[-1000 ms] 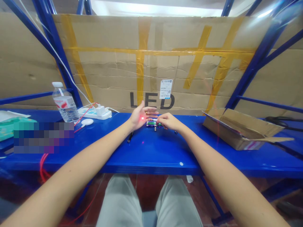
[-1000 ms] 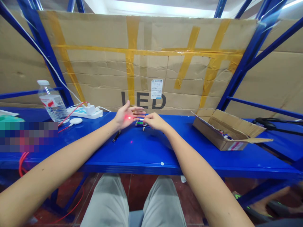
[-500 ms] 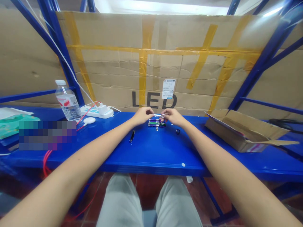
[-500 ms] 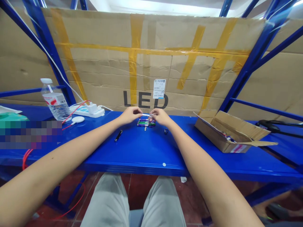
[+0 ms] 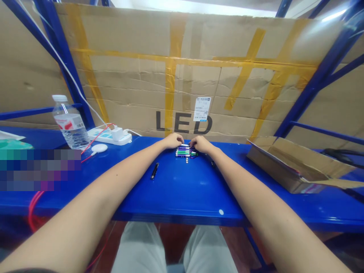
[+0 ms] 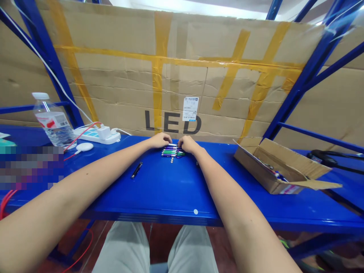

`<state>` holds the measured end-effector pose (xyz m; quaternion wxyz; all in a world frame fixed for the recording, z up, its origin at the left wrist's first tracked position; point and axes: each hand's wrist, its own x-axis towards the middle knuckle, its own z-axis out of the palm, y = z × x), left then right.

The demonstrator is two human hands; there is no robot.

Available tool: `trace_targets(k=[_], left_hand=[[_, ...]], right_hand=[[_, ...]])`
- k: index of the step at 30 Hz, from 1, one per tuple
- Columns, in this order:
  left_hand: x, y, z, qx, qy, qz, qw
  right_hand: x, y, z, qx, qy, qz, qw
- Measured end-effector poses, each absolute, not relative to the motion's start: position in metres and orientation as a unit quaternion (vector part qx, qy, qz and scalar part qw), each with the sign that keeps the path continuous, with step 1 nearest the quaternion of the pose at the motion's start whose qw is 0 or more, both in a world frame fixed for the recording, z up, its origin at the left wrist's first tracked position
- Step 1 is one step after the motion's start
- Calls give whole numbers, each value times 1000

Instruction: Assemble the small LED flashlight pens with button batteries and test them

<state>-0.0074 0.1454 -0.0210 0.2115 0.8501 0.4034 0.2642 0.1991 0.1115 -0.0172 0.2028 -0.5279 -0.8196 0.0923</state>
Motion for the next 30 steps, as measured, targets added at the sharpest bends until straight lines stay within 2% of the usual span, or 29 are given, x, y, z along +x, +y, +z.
trace_targets(k=[4, 17, 20, 23, 26, 28, 30], left_hand=[[-4, 146, -16, 856, 405, 222, 232], [14, 130, -14, 800, 417, 242, 357], [10, 123, -10, 803, 435, 255, 316], [-12, 104, 1, 822, 474, 251, 193], [-42, 70, 16, 823, 547, 138, 60], [-58, 45, 24, 800, 596, 17, 64], [-67, 24, 29, 772, 620, -77, 117]], right_hand=[[207, 112, -14, -529, -823, 107, 177], [212, 95, -8, -518, -828, 154, 148], [215, 90, -9, -525, -823, 156, 150], [219, 84, -9, -537, -813, 130, 183], [221, 78, -6, -546, -807, 97, 203], [220, 73, -2, -539, -805, 90, 231], [218, 66, 2, -526, -805, 91, 261]])
